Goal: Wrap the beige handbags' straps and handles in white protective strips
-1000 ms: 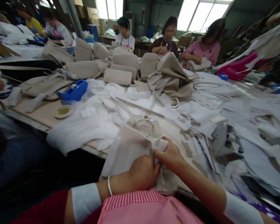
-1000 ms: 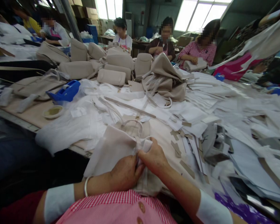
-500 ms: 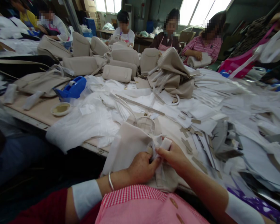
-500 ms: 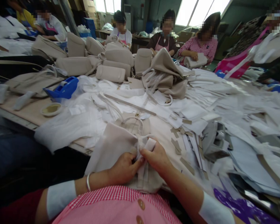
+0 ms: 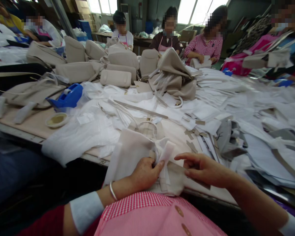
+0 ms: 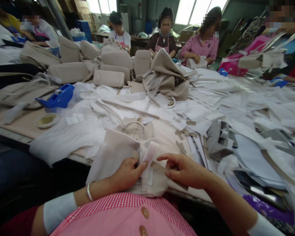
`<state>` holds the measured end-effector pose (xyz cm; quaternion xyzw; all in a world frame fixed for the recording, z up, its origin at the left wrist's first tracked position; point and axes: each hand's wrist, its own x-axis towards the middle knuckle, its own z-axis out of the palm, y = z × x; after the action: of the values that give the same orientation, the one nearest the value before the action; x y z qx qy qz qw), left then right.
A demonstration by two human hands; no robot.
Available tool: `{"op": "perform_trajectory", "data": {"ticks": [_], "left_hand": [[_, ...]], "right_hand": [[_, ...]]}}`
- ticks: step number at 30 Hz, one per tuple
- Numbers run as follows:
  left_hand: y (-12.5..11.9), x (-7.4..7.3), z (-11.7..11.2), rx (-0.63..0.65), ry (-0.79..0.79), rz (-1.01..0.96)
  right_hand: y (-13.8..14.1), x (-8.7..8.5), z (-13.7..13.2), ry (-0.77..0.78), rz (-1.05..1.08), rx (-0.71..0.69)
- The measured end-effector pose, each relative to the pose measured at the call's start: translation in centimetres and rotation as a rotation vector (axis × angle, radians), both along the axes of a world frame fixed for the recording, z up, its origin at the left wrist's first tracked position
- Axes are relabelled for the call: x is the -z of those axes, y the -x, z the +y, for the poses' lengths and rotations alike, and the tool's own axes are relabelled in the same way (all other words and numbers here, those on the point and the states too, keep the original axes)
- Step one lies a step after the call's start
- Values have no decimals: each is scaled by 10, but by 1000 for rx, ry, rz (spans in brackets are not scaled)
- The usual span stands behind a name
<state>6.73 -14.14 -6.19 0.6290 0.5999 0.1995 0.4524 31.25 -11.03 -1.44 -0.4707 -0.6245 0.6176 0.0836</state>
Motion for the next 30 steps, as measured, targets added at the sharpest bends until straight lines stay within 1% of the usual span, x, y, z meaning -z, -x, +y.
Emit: {"op": "perform_trajectory", "data": {"ticks": [2,3,4,5,6,9,11,13,14,16,19,22,26,30], "left_hand": [[-1,-1,0,-1,-6,16],[-1,-2,0,1,-9,21],[-1,-2,1,3,-13,26],[-1,-2,1,5,-16,29],[0,-2,1,5,-26,35],[1,0,2,14,-70,65],[2,3,2,33,-85,83],[3,5,1,75,-117,54],[4,5,0,94,-145,23],[5,4,-2,105,-208,-45],[7,1,-4,69,-235,-65],[10,-1,-4,75,-188,-93],[12,-1,0,76,-79,-234],[8,0,4,25,-136,-252]], "right_hand": [[4,-7,6,68,98,-35],[8,-10,9,67,135,-66],[13,-13,11,28,156,-102],[19,-15,14,-55,155,-137],[26,-18,15,-176,132,-175],[50,-26,19,-624,-1,-331],[65,-31,23,-900,-84,-465],[78,-32,30,-1086,-149,-569],[84,-32,34,-1124,-170,-607],[92,-29,43,-1092,-179,-666],[99,-22,53,-975,-165,-682],[100,-17,55,-954,-133,-610],[98,-12,52,-970,-37,-500],[96,1,52,-994,78,-471]]}}
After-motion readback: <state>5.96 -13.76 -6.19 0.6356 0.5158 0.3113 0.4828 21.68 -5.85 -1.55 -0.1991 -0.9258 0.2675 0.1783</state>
